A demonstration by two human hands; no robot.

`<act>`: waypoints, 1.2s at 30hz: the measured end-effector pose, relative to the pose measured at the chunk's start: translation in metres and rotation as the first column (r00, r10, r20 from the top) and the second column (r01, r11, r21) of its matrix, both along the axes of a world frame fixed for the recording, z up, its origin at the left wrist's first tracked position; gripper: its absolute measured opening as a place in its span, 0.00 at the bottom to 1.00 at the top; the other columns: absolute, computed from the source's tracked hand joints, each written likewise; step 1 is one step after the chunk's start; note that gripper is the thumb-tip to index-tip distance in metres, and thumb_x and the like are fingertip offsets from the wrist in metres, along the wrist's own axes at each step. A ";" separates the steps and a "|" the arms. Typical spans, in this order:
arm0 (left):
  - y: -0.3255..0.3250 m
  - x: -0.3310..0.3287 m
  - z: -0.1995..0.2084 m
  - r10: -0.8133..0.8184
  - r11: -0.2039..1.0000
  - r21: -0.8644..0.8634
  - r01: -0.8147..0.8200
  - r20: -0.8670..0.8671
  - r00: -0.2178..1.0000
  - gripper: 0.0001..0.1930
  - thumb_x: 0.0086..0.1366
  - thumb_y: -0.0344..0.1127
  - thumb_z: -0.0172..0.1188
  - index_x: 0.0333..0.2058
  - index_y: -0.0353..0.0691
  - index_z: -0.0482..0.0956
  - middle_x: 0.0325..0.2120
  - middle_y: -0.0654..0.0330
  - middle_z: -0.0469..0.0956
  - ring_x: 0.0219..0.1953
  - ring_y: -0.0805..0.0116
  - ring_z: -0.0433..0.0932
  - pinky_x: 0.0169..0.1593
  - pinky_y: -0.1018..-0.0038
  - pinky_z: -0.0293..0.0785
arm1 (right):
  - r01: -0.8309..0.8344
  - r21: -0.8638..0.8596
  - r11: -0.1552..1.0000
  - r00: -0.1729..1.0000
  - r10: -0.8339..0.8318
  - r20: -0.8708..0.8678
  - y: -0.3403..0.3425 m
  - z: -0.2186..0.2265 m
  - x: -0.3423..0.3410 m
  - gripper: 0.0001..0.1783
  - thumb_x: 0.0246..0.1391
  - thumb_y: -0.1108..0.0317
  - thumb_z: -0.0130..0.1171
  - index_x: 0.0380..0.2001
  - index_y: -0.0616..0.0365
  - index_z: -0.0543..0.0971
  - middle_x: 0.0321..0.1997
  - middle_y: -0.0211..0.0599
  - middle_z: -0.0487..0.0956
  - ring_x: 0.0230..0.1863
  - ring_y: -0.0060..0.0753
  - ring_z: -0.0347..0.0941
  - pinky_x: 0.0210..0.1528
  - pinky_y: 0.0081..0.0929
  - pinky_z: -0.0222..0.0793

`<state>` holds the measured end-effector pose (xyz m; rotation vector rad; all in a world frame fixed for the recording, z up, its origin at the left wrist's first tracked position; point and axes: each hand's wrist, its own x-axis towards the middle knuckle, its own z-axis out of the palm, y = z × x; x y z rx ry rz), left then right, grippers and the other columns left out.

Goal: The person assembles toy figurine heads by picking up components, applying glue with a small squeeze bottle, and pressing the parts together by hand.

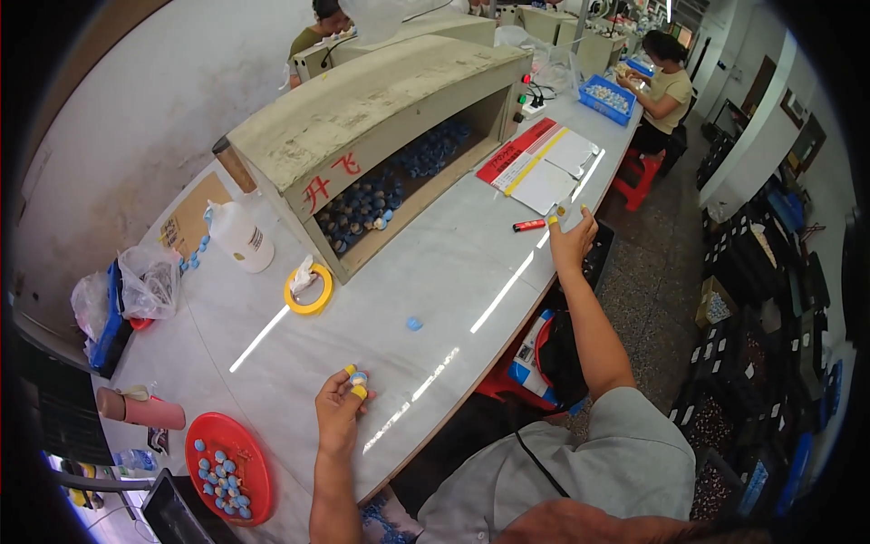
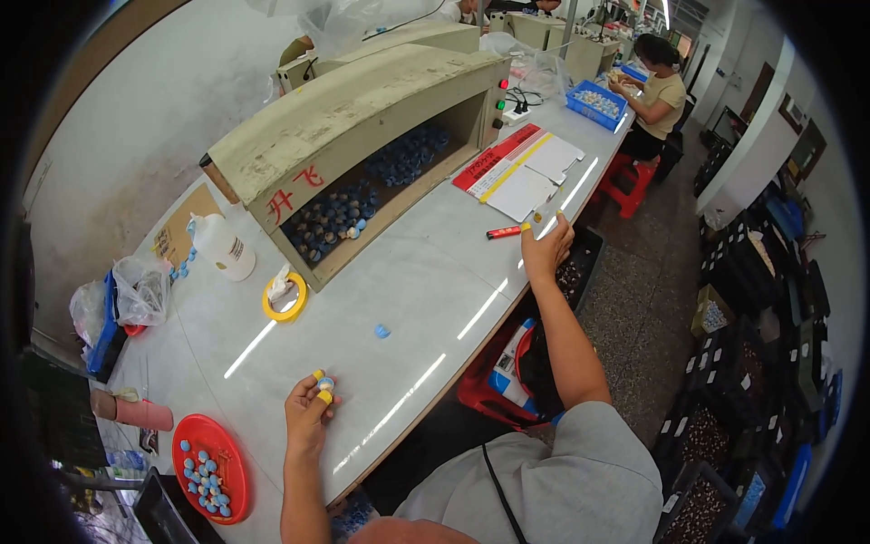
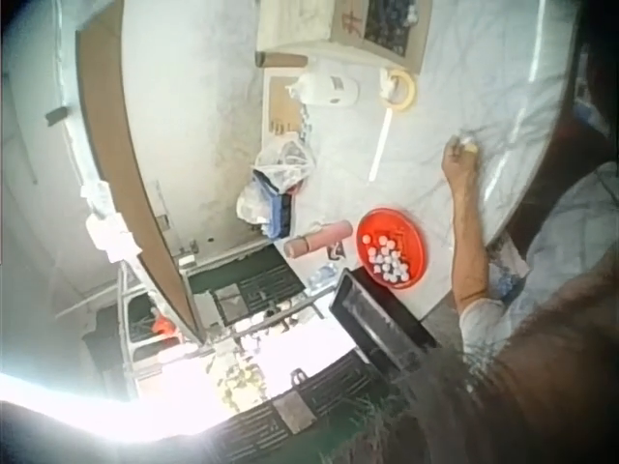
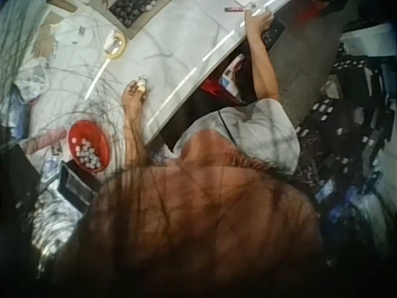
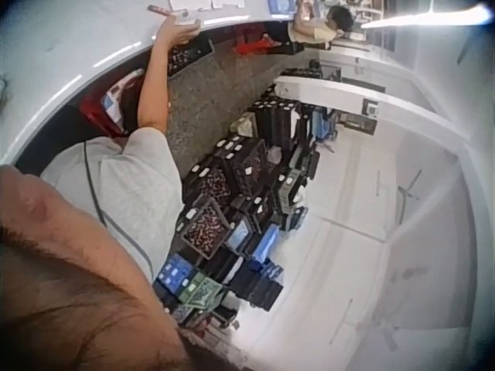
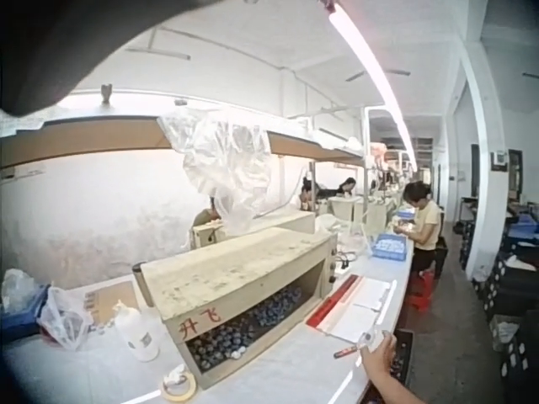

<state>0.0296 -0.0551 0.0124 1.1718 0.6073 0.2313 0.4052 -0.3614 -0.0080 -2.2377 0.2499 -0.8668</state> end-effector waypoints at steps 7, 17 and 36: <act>0.002 -0.001 -0.006 -0.025 0.999 0.032 0.026 -0.042 0.999 0.19 0.60 0.24 0.57 0.51 0.29 0.70 0.40 0.55 0.79 0.37 0.70 0.79 0.33 0.82 0.71 | -0.044 -0.064 0.997 0.993 0.037 -0.115 -0.026 -0.016 0.055 0.21 0.46 0.58 0.64 0.42 0.57 0.73 0.49 0.42 0.71 0.59 0.47 0.60 0.60 0.42 0.54; 0.019 -0.003 -0.014 0.015 0.995 0.102 -0.009 -0.056 0.998 0.19 0.61 0.26 0.58 0.51 0.28 0.70 0.41 0.55 0.78 0.38 0.70 0.80 0.37 0.82 0.73 | -0.914 0.383 0.130 0.171 0.982 0.074 0.147 0.036 -0.140 0.17 0.52 0.73 0.60 0.45 0.63 0.71 0.37 0.38 0.76 0.37 0.21 0.71 0.37 0.19 0.68; 0.024 -0.006 -0.006 -0.117 0.993 -0.015 0.116 -0.057 0.992 0.18 0.61 0.24 0.59 0.49 0.23 0.70 0.38 0.53 0.78 0.38 0.69 0.81 0.39 0.80 0.77 | -0.957 -0.050 -0.286 -0.289 0.921 0.262 0.189 0.013 -0.216 0.11 0.41 0.74 0.60 0.31 0.65 0.76 0.22 0.42 0.76 0.18 0.37 0.69 0.24 0.28 0.64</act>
